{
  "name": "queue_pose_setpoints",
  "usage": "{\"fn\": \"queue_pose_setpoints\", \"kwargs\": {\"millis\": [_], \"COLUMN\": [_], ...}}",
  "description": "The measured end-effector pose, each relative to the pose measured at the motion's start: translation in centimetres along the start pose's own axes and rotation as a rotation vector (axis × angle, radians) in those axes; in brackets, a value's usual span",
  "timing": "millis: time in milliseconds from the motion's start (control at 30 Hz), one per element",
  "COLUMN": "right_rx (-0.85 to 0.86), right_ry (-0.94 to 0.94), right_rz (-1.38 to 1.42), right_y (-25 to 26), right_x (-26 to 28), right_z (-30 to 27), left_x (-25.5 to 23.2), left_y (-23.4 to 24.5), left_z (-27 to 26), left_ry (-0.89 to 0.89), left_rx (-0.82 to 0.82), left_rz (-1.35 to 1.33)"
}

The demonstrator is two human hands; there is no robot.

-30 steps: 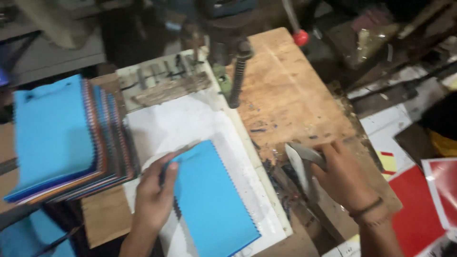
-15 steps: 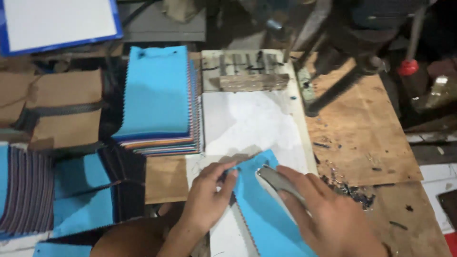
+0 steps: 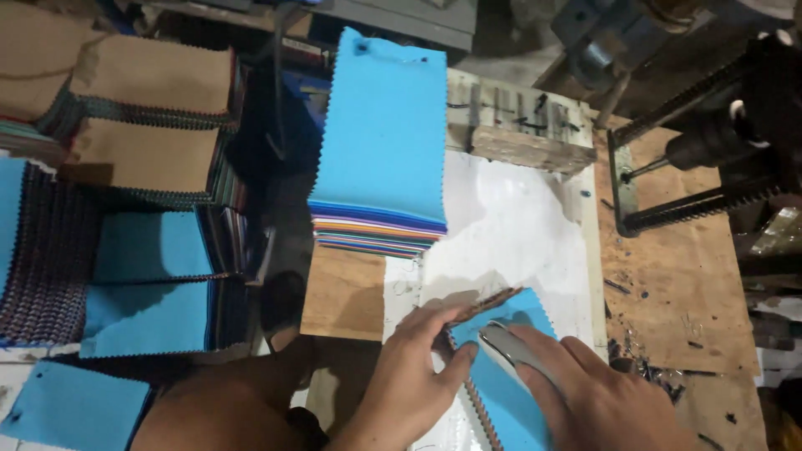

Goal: The person uses a drill press to make holes in stacks of colorful fabric pieces. They align the fabric under the drill bit, operate the lever to drill, and then use a stapler to secure the layers together. The person also uses binder clips to hold the fabric stacks in place during the process.

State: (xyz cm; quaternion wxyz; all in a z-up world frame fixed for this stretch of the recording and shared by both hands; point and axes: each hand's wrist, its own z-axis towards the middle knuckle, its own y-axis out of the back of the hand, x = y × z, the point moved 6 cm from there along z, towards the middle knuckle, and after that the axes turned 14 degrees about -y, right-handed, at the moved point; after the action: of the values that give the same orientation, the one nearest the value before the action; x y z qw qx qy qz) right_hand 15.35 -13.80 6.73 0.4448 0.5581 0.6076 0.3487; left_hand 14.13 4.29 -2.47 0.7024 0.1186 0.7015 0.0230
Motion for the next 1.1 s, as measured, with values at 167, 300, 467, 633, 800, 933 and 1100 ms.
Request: {"fn": "queue_pose_setpoints", "kwargs": {"millis": [167, 300, 467, 633, 800, 933, 1100], "right_rx": [0.041, 0.051, -0.106, 0.172, 0.381, 0.377, 0.2], "right_ry": [-0.037, -0.054, 0.032, -0.023, -0.115, -0.144, -0.047], "right_rz": [-0.05, -0.247, -0.257, -0.396, -0.421, -0.416, -0.354], "right_y": [0.8, 0.8, 1.2, 1.6, 2.4, 2.5, 2.0], "right_x": [0.8, 1.3, 2.1, 2.7, 3.1, 3.9, 4.6], "right_z": [0.2, 0.2, 0.6, 1.3, 1.3, 1.5, 0.6], "left_x": [-1.1, -0.7, -0.5, -0.7, -1.0, -0.5, 0.1], "left_y": [0.7, 0.1, 0.0, 0.4, 0.5, 0.4, 0.3], "left_z": [-0.1, -0.2, -0.2, 0.0, -0.1, -0.1, -0.1], "left_ry": [-0.002, -0.003, -0.047, -0.004, -0.019, -0.014, -0.002], "left_rx": [0.013, -0.012, -0.077, -0.068, -0.074, -0.07, -0.096], "left_rz": [-0.03, -0.049, -0.104, -0.167, -0.177, -0.156, -0.112]}}
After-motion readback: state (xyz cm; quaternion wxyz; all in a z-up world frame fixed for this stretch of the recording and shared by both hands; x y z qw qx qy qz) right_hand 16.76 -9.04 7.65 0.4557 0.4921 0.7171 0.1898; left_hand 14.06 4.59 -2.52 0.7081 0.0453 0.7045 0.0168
